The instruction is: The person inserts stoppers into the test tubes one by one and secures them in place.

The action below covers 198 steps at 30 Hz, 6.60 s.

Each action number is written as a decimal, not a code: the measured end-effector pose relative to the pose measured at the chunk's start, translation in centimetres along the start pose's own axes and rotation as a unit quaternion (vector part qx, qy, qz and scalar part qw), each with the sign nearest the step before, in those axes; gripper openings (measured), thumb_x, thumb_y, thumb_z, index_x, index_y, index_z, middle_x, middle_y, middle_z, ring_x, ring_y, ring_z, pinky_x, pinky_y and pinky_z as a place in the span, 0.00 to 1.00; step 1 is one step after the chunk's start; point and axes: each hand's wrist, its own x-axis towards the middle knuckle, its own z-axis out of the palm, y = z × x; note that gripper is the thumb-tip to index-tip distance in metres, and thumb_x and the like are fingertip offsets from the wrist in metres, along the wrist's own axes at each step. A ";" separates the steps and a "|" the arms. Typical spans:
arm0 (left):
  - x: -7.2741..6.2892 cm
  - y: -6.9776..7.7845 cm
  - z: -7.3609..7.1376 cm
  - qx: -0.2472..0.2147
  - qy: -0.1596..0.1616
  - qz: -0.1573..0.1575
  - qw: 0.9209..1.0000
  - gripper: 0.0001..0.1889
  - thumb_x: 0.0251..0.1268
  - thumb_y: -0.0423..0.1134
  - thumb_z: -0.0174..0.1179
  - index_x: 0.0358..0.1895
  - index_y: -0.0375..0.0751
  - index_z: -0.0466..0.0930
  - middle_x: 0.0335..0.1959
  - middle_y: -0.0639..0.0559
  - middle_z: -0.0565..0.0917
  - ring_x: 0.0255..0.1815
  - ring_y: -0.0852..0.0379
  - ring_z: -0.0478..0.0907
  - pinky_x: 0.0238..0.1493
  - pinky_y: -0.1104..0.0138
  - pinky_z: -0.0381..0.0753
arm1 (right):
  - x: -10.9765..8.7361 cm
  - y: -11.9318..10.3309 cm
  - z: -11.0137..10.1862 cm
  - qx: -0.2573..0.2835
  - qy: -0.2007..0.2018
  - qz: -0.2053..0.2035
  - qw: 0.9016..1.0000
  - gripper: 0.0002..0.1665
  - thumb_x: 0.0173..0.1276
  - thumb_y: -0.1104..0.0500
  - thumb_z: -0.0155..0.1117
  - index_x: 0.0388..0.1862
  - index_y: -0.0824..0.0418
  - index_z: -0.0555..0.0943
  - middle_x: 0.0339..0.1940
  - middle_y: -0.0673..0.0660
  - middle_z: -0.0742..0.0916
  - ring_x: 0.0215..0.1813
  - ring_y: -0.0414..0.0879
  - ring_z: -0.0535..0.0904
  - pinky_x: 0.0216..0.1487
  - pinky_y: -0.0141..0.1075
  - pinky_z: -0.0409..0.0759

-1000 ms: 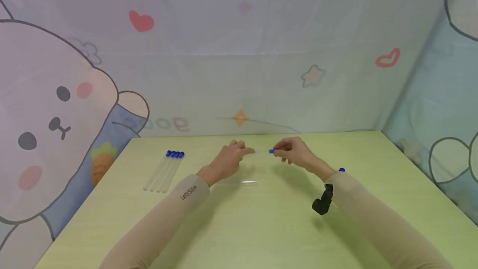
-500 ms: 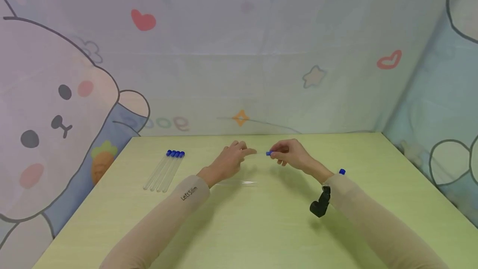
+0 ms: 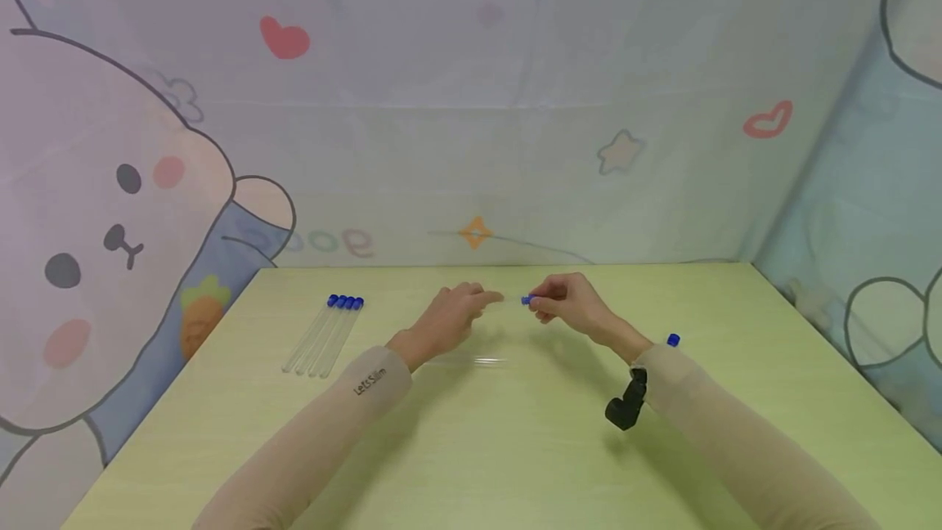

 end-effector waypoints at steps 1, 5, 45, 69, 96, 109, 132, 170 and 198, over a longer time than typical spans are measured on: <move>0.0 0.0 0.0 0.001 0.003 0.001 1.000 0.24 0.63 0.24 0.56 0.62 0.46 0.76 0.42 0.48 0.82 0.43 0.52 0.78 0.33 0.66 0.65 | 0.0 0.0 0.1 -0.001 0.001 -0.002 1.000 0.14 0.69 0.64 0.60 0.45 0.76 0.80 0.33 0.59 0.88 0.37 0.57 0.85 0.45 0.47 0.85; 0.1 0.1 -0.3 0.007 0.012 0.012 1.000 0.24 0.63 0.24 0.56 0.61 0.46 0.77 0.42 0.47 0.83 0.43 0.52 0.78 0.31 0.67 0.65 | -0.1 0.0 0.0 -0.012 0.006 -0.010 1.000 0.13 0.69 0.63 0.61 0.44 0.75 0.81 0.32 0.59 0.88 0.35 0.55 0.85 0.43 0.43 0.85; 0.6 0.9 -0.2 0.079 0.025 0.008 0.997 0.25 0.61 0.22 0.55 0.60 0.46 0.79 0.39 0.51 0.82 0.35 0.55 0.75 0.27 0.69 0.63 | 0.5 0.4 0.0 -0.036 0.013 -0.014 0.999 0.15 0.72 0.60 0.58 0.46 0.72 0.81 0.33 0.61 0.87 0.33 0.56 0.85 0.42 0.48 0.85; 1.0 1.7 0.4 -0.009 0.027 0.009 1.000 0.20 0.65 0.23 0.53 0.59 0.39 0.78 0.38 0.47 0.80 0.40 0.52 0.80 0.33 0.71 0.74 | 0.9 0.9 2.0 -0.087 0.036 0.056 0.994 0.29 0.80 0.53 0.31 0.14 0.55 0.62 0.09 0.45 0.64 0.14 0.38 0.57 0.18 0.29 0.58; 1.7 3.7 -0.1 -0.005 0.049 -0.011 0.999 0.18 0.65 0.25 0.56 0.57 0.37 0.79 0.36 0.46 0.80 0.31 0.56 0.73 0.27 0.74 0.66 | 0.5 0.0 1.9 -0.113 0.089 0.047 0.989 0.29 0.79 0.54 0.30 0.14 0.55 0.61 0.10 0.46 0.62 0.14 0.39 0.53 0.15 0.29 0.55; 1.8 3.2 -1.0 0.017 0.022 -0.003 1.000 0.18 0.68 0.30 0.56 0.60 0.41 0.77 0.40 0.46 0.82 0.37 0.54 0.74 0.35 0.67 0.72 | 0.8 -0.2 1.2 -0.135 0.059 0.026 0.989 0.30 0.79 0.54 0.30 0.13 0.55 0.62 0.09 0.46 0.63 0.14 0.39 0.53 0.17 0.29 0.54; 1.9 3.1 -1.0 0.052 -0.008 0.039 0.998 0.30 0.61 0.19 0.55 0.66 0.47 0.73 0.44 0.49 0.82 0.38 0.54 0.71 0.32 0.71 0.70 | 1.1 -0.1 -0.2 -0.144 0.029 0.042 0.988 0.30 0.80 0.50 0.35 0.18 0.58 0.72 0.09 0.47 0.65 0.11 0.39 0.55 0.15 0.31 0.57; -4.0 -5.5 -3.5 0.043 -0.046 -0.188 0.980 0.33 0.50 0.17 0.55 0.64 0.37 0.73 0.48 0.40 0.79 0.46 0.41 0.75 0.25 0.65 0.69 | -1.9 2.2 -8.2 -0.379 -0.020 0.121 0.917 0.16 0.73 0.59 0.48 0.22 0.60 0.67 0.14 0.49 0.66 0.18 0.40 0.57 0.22 0.33 0.57; -7.6 -9.3 -3.4 0.071 -0.059 -0.283 0.955 0.18 0.60 0.21 0.47 0.54 0.25 0.76 0.48 0.30 0.79 0.50 0.34 0.78 0.46 0.46 0.81 | -5.2 3.7 -11.9 -0.435 -0.136 0.306 0.836 0.11 0.61 0.68 0.48 0.40 0.72 0.73 0.07 0.49 0.72 0.12 0.39 0.61 0.19 0.30 0.62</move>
